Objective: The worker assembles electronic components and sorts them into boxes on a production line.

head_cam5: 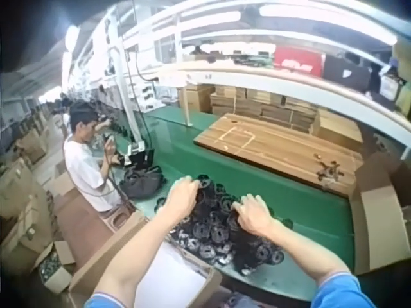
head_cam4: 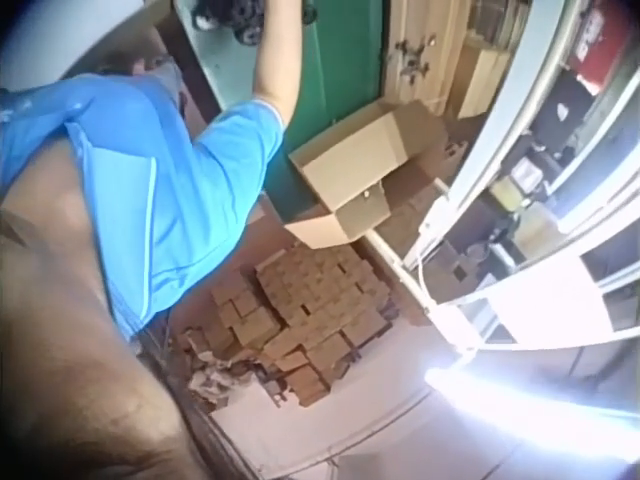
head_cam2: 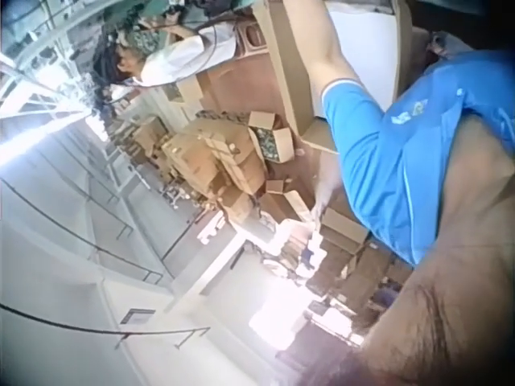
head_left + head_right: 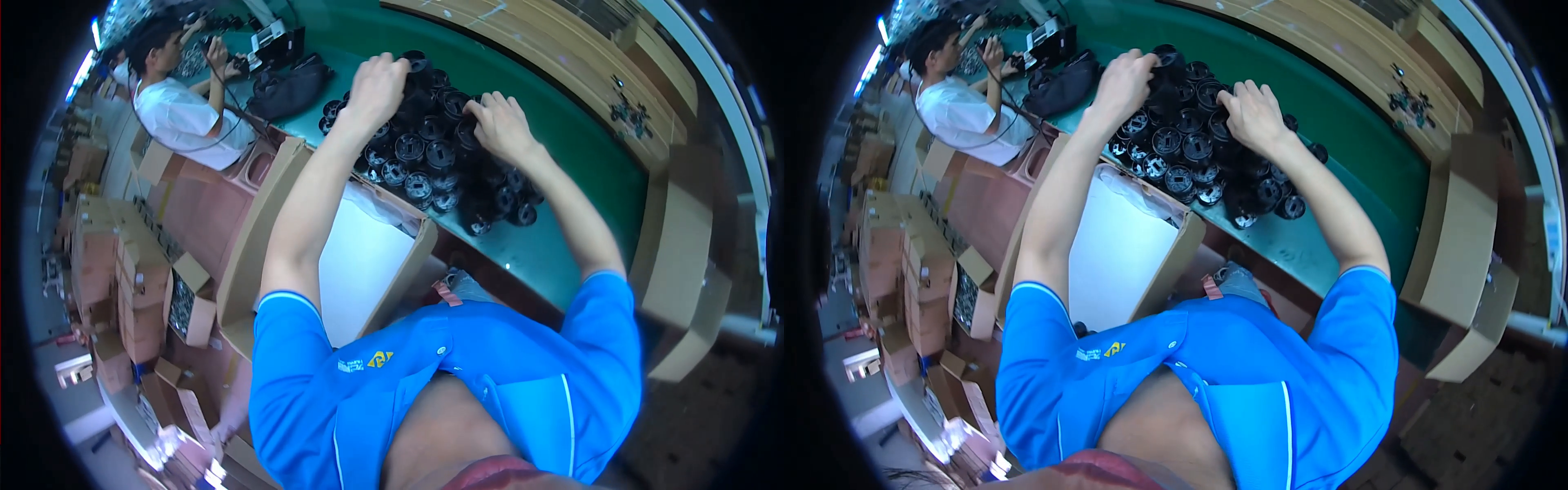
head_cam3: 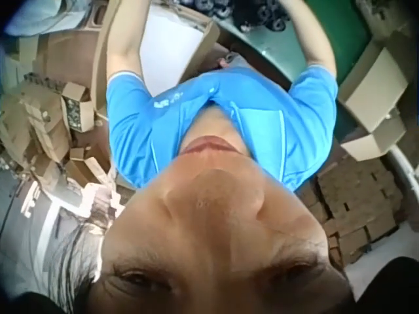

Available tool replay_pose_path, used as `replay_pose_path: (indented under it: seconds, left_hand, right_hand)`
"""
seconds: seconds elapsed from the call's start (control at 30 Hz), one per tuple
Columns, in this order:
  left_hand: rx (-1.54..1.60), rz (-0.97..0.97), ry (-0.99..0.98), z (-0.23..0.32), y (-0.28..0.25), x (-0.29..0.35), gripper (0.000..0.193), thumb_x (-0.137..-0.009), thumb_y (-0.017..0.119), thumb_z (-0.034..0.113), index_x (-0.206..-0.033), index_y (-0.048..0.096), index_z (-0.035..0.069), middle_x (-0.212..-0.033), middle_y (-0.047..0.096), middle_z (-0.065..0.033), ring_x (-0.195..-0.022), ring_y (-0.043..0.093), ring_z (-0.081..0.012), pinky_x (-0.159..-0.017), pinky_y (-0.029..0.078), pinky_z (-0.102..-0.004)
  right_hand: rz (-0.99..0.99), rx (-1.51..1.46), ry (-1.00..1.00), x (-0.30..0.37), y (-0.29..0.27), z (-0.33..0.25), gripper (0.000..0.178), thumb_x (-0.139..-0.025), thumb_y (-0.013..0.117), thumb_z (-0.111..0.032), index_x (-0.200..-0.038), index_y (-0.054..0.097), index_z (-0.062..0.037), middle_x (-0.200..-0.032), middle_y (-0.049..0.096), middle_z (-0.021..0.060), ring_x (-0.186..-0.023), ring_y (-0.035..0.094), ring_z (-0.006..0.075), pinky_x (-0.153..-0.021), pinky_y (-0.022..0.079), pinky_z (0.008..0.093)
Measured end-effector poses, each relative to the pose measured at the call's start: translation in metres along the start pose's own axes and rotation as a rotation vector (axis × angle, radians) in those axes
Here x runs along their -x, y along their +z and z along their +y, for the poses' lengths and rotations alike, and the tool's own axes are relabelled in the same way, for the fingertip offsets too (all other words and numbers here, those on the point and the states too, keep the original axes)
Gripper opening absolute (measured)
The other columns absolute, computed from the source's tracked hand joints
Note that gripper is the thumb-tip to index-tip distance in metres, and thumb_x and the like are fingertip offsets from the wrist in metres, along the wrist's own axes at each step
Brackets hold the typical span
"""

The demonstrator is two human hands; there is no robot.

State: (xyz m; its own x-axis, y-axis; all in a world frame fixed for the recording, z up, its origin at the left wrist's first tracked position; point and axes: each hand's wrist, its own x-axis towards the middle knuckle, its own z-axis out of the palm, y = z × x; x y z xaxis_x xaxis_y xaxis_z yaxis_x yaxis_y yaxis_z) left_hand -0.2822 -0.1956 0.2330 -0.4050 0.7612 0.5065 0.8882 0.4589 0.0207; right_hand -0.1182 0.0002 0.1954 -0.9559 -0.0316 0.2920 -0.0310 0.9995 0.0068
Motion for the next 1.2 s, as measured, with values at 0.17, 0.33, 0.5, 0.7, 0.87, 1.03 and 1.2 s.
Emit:
replay_pose_path:
  seconds: [0.17, 0.33, 0.5, 0.7, 0.87, 1.03, 1.2]
  left_hand:
    - [-0.107, -0.109, -0.08, 0.011, 0.06, -0.005, 0.013, -0.08, 0.062, 0.011, -0.087, 0.07, 0.004, -0.086, 0.066, -0.018, -0.077, 0.065, -0.036, -0.071, 0.053, -0.0436]
    - [-0.015, -0.123, -0.187, 0.018, 0.061, 0.003, 0.022, -0.083, 0.064, 0.013, -0.104, 0.071, 0.009, -0.098, 0.064, -0.0178, -0.091, 0.062, -0.0333, -0.079, 0.05, -0.0416]
    - [0.031, -0.035, -0.241, 0.027, 0.05, 0.015, 0.028, -0.086, 0.065, 0.014, -0.113, 0.07, 0.011, -0.107, 0.061, -0.0161, -0.097, 0.058, -0.0308, -0.084, 0.048, -0.0395]
    - [0.253, 0.247, -0.313, 0.043, 0.03, 0.066, 0.032, -0.086, 0.066, 0.013, -0.118, 0.068, 0.012, -0.112, 0.058, -0.0145, -0.098, 0.057, -0.0299, -0.087, 0.047, -0.0376]
    - [0.369, 0.242, -0.817, 0.033, 0.02, 0.217, 0.039, -0.085, 0.066, 0.011, -0.124, 0.064, 0.01, -0.116, 0.058, -0.0159, -0.103, 0.058, -0.0324, -0.091, 0.048, -0.0399]
    - [-0.119, 0.009, -1.589, 0.068, -0.047, 0.487, 0.044, -0.084, 0.065, 0.011, -0.128, 0.059, 0.008, -0.119, 0.058, -0.0177, -0.108, 0.059, -0.0359, -0.093, 0.049, -0.0445]
    - [-0.143, -0.32, -2.019, 0.169, -0.097, 0.647, 0.048, -0.083, 0.064, 0.012, -0.13, 0.055, 0.005, -0.121, 0.058, -0.0192, -0.111, 0.059, -0.0397, -0.095, 0.05, -0.0478]
  right_hand:
    - [0.162, -0.065, -0.07, 0.004, 0.001, 0.006, 0.022, -0.083, 0.059, -0.008, -0.104, 0.064, -0.0078, -0.089, 0.057, 0.0135, -0.082, 0.054, 0.0297, -0.075, 0.045, 0.0395]
    - [0.177, -0.235, -0.04, 0.004, 0.012, 0.015, 0.019, -0.087, 0.062, -0.009, -0.105, 0.067, -0.008, -0.089, 0.055, 0.0093, -0.085, 0.054, 0.0253, -0.079, 0.046, 0.0364]
    - [0.275, -0.295, 0.034, 0.007, 0.019, 0.008, 0.016, -0.088, 0.066, -0.012, -0.103, 0.068, -0.008, -0.089, 0.056, 0.0076, -0.084, 0.054, 0.0243, -0.078, 0.046, 0.0356]
    - [0.417, -0.352, 0.113, 0.016, 0.017, -0.001, 0.014, -0.089, 0.068, -0.016, -0.1, 0.069, -0.0087, -0.089, 0.056, 0.0056, -0.083, 0.054, 0.0231, -0.077, 0.045, 0.0336]
    - [0.5, -0.395, -0.013, 0.009, 0.011, -0.006, 0.015, -0.087, 0.07, -0.021, -0.096, 0.073, -0.0102, -0.09, 0.069, 0.0065, -0.078, 0.061, 0.0246, -0.071, 0.047, 0.0366]
    - [0.611, -0.5, -0.117, 0.024, -0.017, -0.062, 0.016, -0.086, 0.068, -0.005, -0.1, 0.07, 0.0021, -0.093, 0.069, 0.0111, -0.08, 0.062, 0.0226, -0.075, 0.051, 0.0321]
    - [-0.135, -1.025, -0.513, 0.035, 0.056, -0.258, 0.024, -0.086, 0.067, -0.001, -0.109, 0.069, -0.005, -0.099, 0.064, 0.0083, -0.087, 0.06, 0.0219, -0.079, 0.051, 0.0316]
